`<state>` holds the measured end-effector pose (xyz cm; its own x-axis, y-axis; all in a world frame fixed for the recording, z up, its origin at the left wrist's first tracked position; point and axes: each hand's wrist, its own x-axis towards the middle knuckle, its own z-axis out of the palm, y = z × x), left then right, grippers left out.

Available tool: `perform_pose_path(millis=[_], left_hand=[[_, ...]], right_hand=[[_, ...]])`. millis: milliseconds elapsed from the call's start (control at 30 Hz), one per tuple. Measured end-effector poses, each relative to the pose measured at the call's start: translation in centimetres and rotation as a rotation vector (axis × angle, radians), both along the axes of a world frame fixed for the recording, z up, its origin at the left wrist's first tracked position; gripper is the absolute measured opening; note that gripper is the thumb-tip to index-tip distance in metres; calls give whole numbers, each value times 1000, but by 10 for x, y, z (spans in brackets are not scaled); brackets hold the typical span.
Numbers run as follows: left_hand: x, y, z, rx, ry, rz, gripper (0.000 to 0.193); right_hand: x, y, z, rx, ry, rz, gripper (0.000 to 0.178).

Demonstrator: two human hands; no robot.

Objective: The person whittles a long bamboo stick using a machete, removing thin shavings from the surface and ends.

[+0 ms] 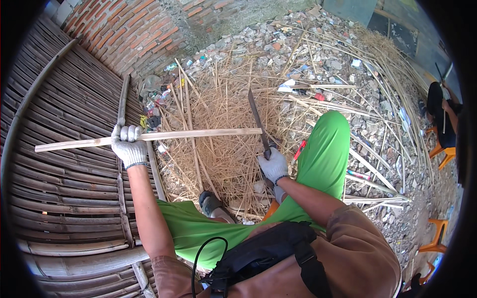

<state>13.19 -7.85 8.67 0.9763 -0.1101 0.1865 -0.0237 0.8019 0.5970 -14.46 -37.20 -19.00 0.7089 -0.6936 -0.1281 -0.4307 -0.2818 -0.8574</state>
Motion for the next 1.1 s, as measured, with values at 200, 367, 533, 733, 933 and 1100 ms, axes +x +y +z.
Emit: perform_pose_path(millis=[200, 367, 533, 733, 933, 1100], left_hand=[[-1, 2, 1, 12, 2, 9, 25], [-1, 3, 0, -15, 12, -9, 23], [0, 4, -2, -7, 11, -20, 23], [-28, -18, 22, 139, -34, 17, 21], [-130, -77, 66, 664, -321, 12, 44], [-184, -109, 111, 1266, -806, 43, 42]], right_hand=[[0, 0, -1, -9, 11, 8, 39], [0, 1, 0, -18, 53, 14, 39], [-1, 0, -2, -26, 24, 9, 38], [5, -1, -13, -21, 38, 9, 36], [12, 1, -24, 111, 107, 65, 36], [10, 2, -30, 45, 33, 29, 37]])
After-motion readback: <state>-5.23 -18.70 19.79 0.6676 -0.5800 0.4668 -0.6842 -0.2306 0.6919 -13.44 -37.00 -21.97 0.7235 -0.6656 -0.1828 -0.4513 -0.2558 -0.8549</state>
